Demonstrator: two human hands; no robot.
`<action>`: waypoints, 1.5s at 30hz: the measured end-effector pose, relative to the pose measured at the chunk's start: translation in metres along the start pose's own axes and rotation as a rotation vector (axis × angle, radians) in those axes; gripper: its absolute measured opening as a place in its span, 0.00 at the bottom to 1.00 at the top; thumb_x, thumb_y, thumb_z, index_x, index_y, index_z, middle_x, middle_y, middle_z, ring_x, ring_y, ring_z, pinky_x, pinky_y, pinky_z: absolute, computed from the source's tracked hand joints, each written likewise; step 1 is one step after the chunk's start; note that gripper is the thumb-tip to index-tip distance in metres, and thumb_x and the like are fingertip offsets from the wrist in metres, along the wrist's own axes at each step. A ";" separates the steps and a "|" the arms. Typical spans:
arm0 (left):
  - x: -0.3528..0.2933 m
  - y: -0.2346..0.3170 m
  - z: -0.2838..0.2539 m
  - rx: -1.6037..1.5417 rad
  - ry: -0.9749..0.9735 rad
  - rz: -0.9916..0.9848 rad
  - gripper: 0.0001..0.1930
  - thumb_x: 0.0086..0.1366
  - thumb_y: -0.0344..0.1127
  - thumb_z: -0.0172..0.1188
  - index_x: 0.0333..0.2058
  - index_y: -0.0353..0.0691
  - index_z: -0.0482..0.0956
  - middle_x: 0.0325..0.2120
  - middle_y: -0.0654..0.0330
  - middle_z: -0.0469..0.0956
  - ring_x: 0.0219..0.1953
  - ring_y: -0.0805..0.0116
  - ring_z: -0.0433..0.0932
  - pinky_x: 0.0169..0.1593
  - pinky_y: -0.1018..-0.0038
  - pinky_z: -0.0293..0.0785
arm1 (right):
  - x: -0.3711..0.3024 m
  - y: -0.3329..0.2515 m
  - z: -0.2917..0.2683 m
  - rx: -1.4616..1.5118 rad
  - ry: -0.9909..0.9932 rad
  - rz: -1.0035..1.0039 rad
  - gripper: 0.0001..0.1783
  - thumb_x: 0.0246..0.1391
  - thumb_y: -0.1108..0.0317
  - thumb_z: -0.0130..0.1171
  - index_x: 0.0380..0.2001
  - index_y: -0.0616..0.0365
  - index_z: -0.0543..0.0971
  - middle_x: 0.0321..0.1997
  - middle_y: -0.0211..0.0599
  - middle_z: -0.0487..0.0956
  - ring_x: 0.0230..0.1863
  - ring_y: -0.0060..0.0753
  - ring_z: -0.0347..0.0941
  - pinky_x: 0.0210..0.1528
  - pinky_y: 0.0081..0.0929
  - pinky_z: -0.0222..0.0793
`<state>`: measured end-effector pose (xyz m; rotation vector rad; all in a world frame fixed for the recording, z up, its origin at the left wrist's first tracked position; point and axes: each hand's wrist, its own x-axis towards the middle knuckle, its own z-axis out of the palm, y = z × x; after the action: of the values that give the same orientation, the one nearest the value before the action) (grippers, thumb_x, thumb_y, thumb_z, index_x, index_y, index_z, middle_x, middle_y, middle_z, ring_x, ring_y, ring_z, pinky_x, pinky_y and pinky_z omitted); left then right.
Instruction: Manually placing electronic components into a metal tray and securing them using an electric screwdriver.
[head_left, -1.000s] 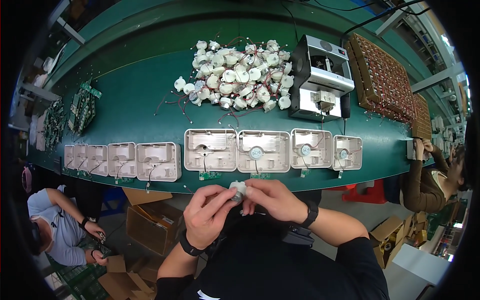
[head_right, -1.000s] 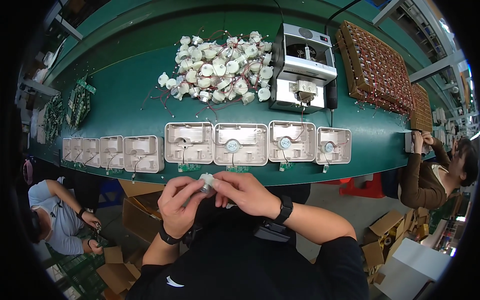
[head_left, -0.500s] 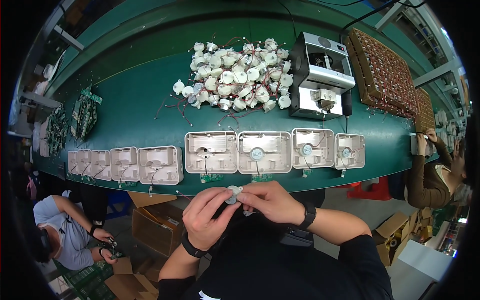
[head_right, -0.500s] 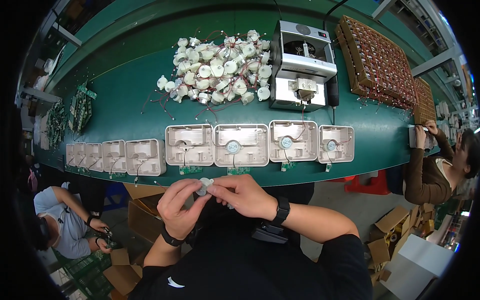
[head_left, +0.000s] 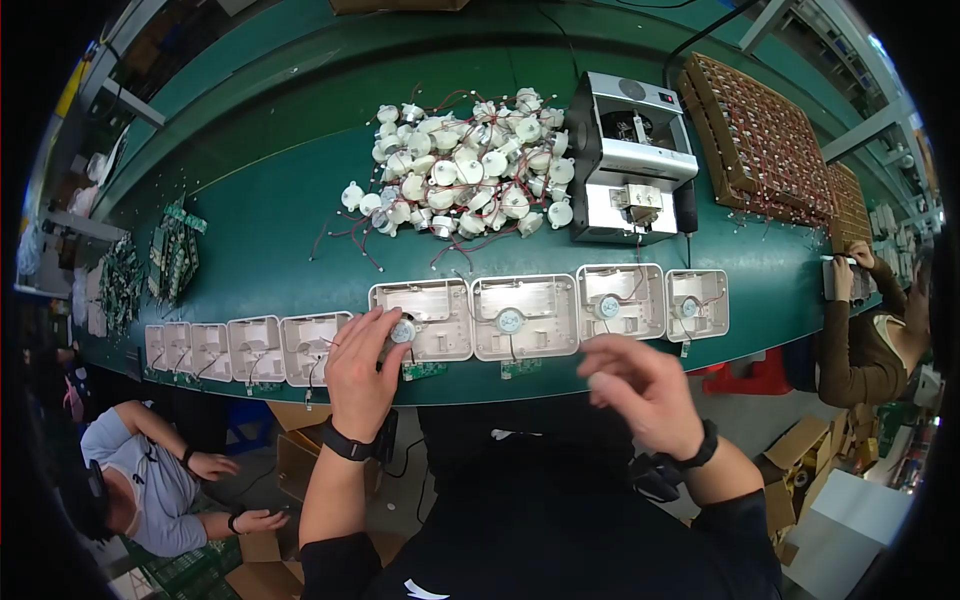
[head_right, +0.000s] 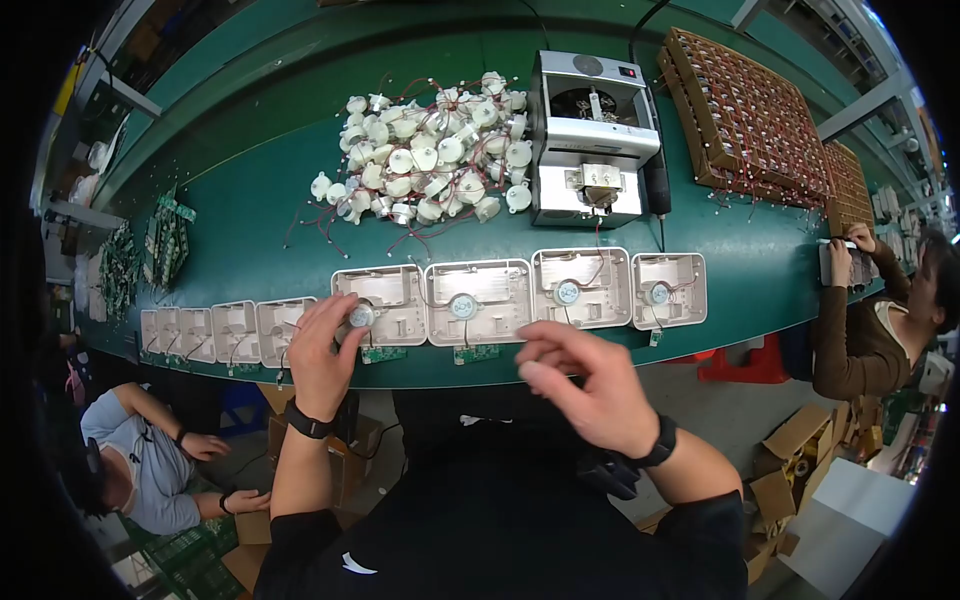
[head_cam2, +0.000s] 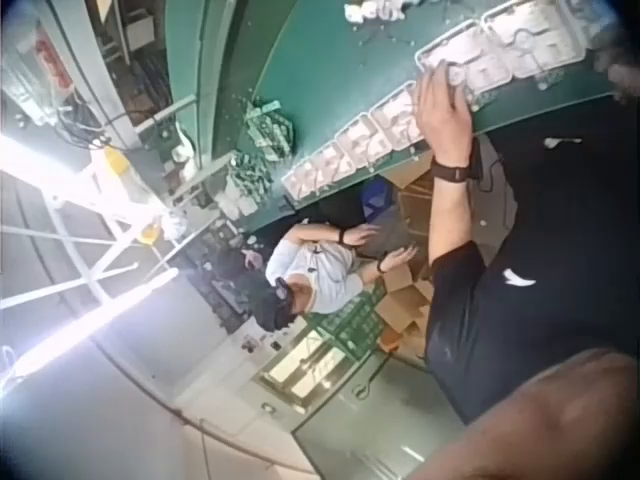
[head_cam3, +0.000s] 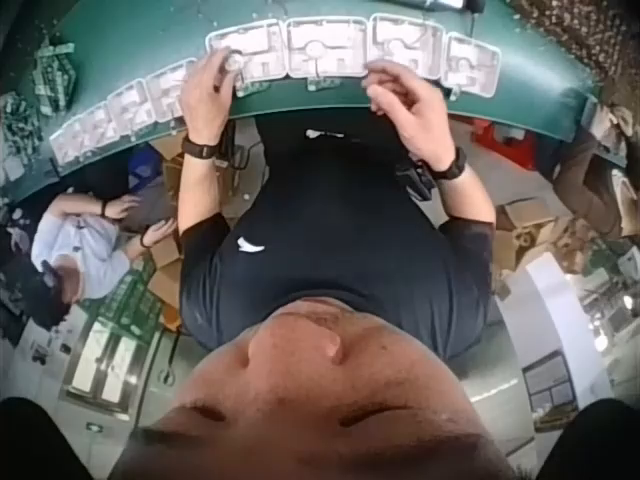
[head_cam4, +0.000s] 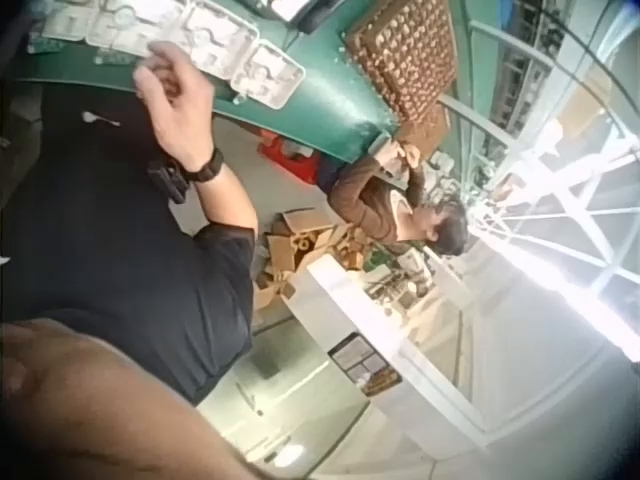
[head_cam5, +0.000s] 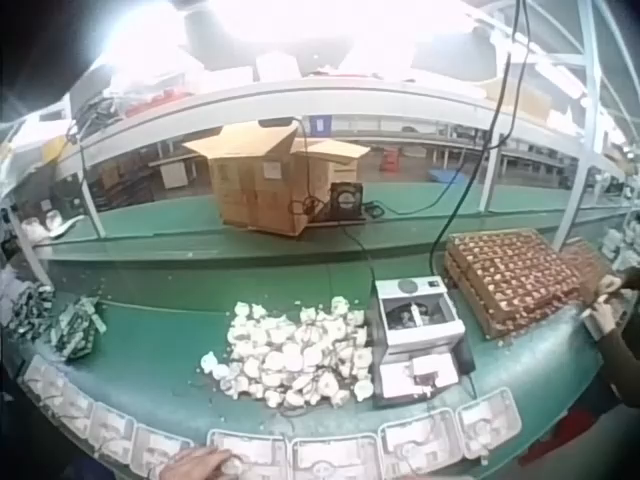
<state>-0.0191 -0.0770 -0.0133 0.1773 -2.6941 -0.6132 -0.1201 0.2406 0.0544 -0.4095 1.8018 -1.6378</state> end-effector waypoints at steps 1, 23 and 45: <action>0.002 -0.001 0.003 -0.013 0.001 0.005 0.21 0.55 0.27 0.70 0.49 0.40 0.81 0.41 0.53 0.83 0.48 0.55 0.81 0.58 0.60 0.72 | -0.005 -0.004 -0.008 -0.058 0.080 -0.014 0.19 0.62 0.75 0.57 0.56 0.65 0.74 0.42 0.34 0.80 0.35 0.19 0.75 0.38 0.18 0.74; 0.019 -0.005 0.008 -0.048 -0.164 0.024 0.28 0.52 0.26 0.68 0.55 0.41 0.76 0.43 0.51 0.79 0.48 0.47 0.76 0.54 0.57 0.72 | 0.205 0.031 -0.252 -0.304 0.476 -0.065 0.31 0.63 0.47 0.59 0.51 0.67 0.77 0.41 0.41 0.82 0.41 0.33 0.77 0.46 0.30 0.72; 0.012 0.002 0.009 -0.024 -0.100 -0.097 0.25 0.54 0.22 0.69 0.53 0.39 0.78 0.43 0.49 0.83 0.44 0.52 0.83 0.47 0.65 0.79 | 0.025 0.015 -0.192 0.027 0.985 -0.667 0.06 0.60 0.74 0.60 0.35 0.61 0.71 0.22 0.32 0.73 0.22 0.26 0.71 0.27 0.25 0.68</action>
<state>-0.0343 -0.0739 -0.0160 0.2790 -2.7861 -0.7005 -0.2602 0.3734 0.0332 -0.1930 2.4919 -2.6303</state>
